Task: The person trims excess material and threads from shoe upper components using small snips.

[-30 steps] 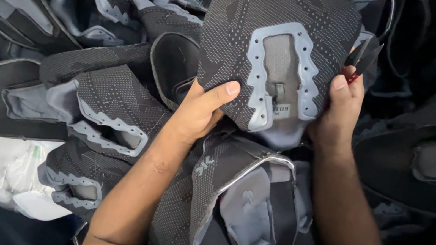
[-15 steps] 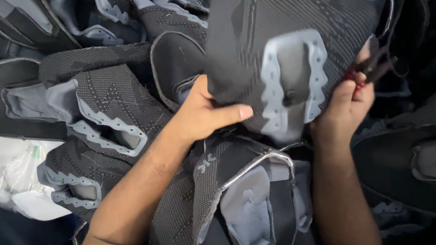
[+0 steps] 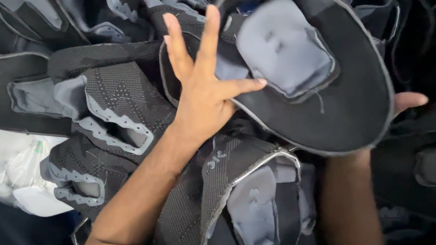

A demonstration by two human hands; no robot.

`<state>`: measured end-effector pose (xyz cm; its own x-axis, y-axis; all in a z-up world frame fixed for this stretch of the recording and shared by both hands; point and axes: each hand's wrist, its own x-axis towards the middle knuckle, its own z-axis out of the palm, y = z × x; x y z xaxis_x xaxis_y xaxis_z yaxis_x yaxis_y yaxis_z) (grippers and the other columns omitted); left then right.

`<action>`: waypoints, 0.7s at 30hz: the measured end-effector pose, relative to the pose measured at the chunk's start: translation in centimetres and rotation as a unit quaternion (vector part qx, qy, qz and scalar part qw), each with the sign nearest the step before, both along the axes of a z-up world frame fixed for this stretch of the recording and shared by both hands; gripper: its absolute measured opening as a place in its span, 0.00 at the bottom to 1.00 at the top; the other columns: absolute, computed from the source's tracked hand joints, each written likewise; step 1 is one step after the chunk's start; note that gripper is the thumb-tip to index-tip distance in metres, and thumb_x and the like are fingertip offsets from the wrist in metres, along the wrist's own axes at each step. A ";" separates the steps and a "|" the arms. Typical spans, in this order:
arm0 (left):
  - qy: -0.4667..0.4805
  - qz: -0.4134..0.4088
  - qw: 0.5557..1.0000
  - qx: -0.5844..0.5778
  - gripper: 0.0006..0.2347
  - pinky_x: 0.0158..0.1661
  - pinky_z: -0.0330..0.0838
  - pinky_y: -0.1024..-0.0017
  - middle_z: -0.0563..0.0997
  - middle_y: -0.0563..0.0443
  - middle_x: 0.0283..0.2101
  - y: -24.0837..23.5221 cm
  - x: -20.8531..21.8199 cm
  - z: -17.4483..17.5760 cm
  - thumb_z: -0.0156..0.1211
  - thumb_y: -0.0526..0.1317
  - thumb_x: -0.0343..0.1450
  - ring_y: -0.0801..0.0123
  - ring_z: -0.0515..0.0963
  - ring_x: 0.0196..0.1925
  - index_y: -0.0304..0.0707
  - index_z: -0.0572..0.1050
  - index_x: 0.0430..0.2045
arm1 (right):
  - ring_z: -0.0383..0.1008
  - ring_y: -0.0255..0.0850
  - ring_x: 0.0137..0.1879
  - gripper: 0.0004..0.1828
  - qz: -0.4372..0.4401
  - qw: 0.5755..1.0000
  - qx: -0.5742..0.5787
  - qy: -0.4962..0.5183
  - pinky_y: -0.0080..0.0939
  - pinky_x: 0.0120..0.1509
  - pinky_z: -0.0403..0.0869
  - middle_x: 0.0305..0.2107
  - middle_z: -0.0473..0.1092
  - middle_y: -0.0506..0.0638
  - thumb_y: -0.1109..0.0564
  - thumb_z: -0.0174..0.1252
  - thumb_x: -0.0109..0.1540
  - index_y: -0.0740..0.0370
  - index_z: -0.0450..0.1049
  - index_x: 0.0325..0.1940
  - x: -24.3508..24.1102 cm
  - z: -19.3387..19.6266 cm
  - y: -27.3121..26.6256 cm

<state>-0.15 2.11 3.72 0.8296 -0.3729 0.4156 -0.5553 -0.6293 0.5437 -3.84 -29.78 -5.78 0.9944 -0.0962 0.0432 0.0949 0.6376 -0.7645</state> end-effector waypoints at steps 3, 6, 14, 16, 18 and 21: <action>-0.013 0.029 0.999 -0.022 0.19 0.75 0.25 0.37 0.42 0.44 0.79 0.3 0.1 -0.8 0.67 0.29 0.66 0.41 0.24 0.79 0.65 0.89 0.42 | 0.75 0.42 0.50 0.46 0.062 0.995 0.073 0.015 0.43 0.51 0.74 0.55 0.71 0.57 0.38 0.65 0.60 0.69 0.58 0.71 -0.1 -0.8 -1.9; -0.025 0.048 0.998 0.008 0.15 0.75 0.25 0.41 0.43 0.44 0.79 0.1 0.0 -0.5 0.69 0.32 0.67 0.42 0.23 0.79 0.65 0.91 0.39 | 0.79 0.46 0.53 0.46 0.124 0.980 0.149 0.031 0.47 0.55 0.78 0.56 0.72 0.59 0.38 0.67 0.58 0.69 0.59 0.69 -0.2 -1.1 -2.5; 0.135 0.007 0.873 -0.469 0.28 0.68 0.62 0.67 0.55 0.45 0.78 -0.7 1.7 -1.8 0.66 0.37 0.77 0.70 0.71 0.66 0.57 0.59 0.71 | 0.78 0.40 0.46 0.24 -0.028 0.990 0.008 0.139 0.38 0.51 0.76 0.47 0.76 0.53 0.71 0.50 0.60 0.66 0.71 0.61 0.0 5.8 5.2; 0.198 -0.078 0.763 -0.610 0.31 0.72 0.63 0.69 0.61 0.48 0.76 -0.3 1.7 -3.0 0.62 0.35 0.80 0.71 0.70 0.72 0.60 0.50 0.76 | 0.77 0.38 0.41 0.23 -0.033 0.991 0.008 0.126 0.35 0.43 0.73 0.45 0.76 0.51 0.72 0.51 0.61 0.64 0.72 0.60 -0.3 4.4 5.1; 0.423 -0.196 0.482 -0.741 0.21 0.51 0.71 0.67 0.75 0.40 0.57 0.3 1.8 -4.6 0.60 0.39 0.80 0.63 0.78 0.52 0.30 0.66 0.68 | 0.71 0.32 0.31 0.15 -0.012 0.986 -0.058 0.156 0.30 0.30 0.66 0.40 0.75 0.49 0.71 0.55 0.62 0.64 0.73 0.53 -0.8 2.8 4.6; 0.473 -0.093 0.616 -0.623 0.20 0.57 0.73 0.67 0.78 0.47 0.58 -0.1 1.5 -3.8 0.60 0.34 0.76 0.66 0.78 0.58 0.29 0.67 0.64 | 0.74 0.29 0.43 0.12 -0.017 0.988 -0.106 0.107 0.30 0.50 0.73 0.40 0.72 0.43 0.70 0.60 0.60 0.62 0.70 0.45 -0.4 4.0 6.4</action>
